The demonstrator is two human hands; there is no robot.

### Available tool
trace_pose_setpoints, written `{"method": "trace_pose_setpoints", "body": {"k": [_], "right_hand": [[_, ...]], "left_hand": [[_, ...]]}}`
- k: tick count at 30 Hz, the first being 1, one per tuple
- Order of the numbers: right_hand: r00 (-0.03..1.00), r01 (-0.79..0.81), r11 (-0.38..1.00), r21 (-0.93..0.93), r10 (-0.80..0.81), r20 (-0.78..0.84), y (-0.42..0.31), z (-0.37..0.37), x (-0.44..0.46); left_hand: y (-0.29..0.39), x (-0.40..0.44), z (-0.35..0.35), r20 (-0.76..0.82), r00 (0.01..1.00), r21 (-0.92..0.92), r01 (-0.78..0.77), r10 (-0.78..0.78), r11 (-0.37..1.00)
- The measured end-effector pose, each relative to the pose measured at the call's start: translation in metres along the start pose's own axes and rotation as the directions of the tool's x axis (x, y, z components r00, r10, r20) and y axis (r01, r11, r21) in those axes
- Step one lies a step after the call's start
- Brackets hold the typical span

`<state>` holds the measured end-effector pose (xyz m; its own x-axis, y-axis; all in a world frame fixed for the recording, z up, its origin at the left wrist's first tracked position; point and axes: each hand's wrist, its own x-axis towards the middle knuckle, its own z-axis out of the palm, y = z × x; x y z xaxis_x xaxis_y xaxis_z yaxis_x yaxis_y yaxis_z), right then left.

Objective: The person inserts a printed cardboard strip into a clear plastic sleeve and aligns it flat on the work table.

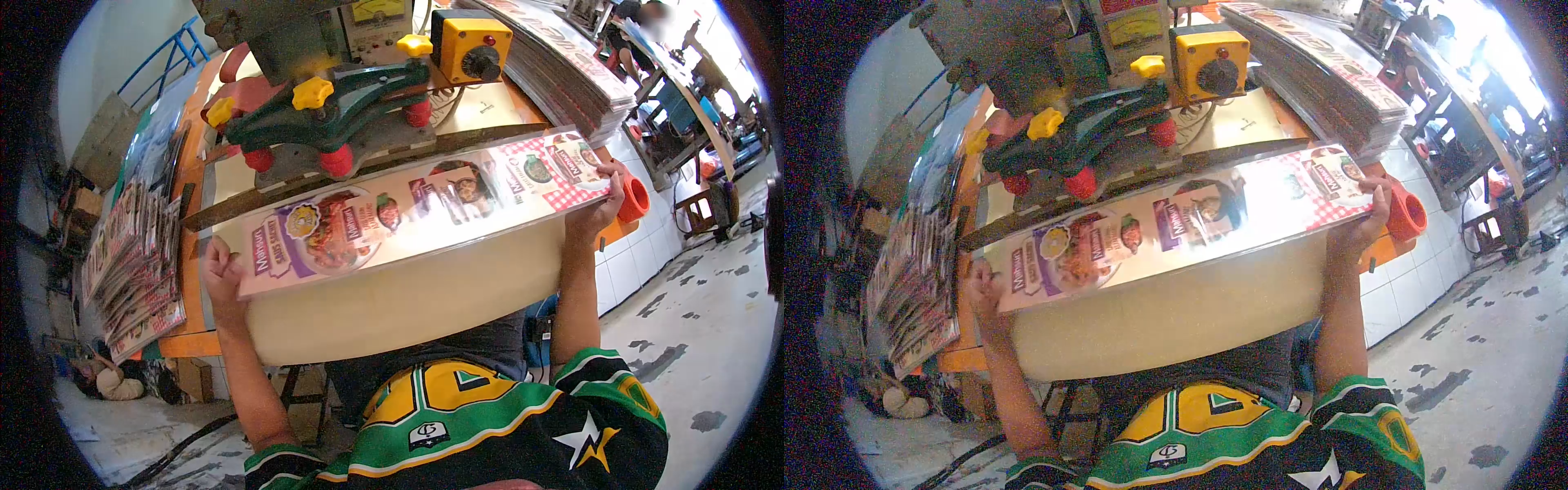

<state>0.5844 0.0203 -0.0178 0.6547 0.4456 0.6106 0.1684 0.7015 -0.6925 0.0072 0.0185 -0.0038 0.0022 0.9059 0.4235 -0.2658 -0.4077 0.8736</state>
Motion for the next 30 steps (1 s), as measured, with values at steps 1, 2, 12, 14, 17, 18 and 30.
{"method": "trace_pose_setpoints", "body": {"k": [1, 2, 12, 14, 17, 18, 30], "right_hand": [[1.0, -0.001, 1.0, 0.001, 0.001, -0.006, 0.002, -0.004, 0.003], [1.0, -0.001, 1.0, 0.002, 0.001, -0.012, 0.005, -0.007, 0.006], [0.947, -0.216, 0.905, 0.366, 0.286, -0.149, -0.021, 0.017, 0.011], [0.946, -0.24, 0.876, 0.418, 0.309, -0.103, -0.025, 0.021, 0.01], [0.921, -0.304, 0.802, 0.514, 0.386, -0.057, -0.025, 0.018, 0.011], [0.921, -0.304, 0.802, 0.515, 0.386, -0.056, -0.023, 0.014, 0.012], [0.902, -0.372, 0.798, 0.474, 0.432, -0.02, -0.015, 0.006, 0.005]], "left_hand": [[0.012, -0.001, 0.009, -0.067, 0.981, 0.06, 0.185, -0.181, 0.981], [0.013, -0.001, 0.01, -0.107, 0.958, 0.087, 0.276, -0.266, 0.957], [0.002, 0.001, 0.022, 0.141, 0.876, 0.095, 0.452, -0.462, 0.887], [0.001, 0.002, 0.02, 0.148, 0.896, 0.157, 0.397, -0.419, 0.904], [-0.007, 0.0, 0.006, 0.183, 0.894, 0.169, 0.382, -0.41, 0.909], [-0.006, -0.003, 0.006, 0.183, 0.894, 0.169, 0.382, -0.409, 0.909], [-0.007, -0.007, 0.0, -0.063, 0.983, 0.253, 0.183, -0.172, 0.95]]}}
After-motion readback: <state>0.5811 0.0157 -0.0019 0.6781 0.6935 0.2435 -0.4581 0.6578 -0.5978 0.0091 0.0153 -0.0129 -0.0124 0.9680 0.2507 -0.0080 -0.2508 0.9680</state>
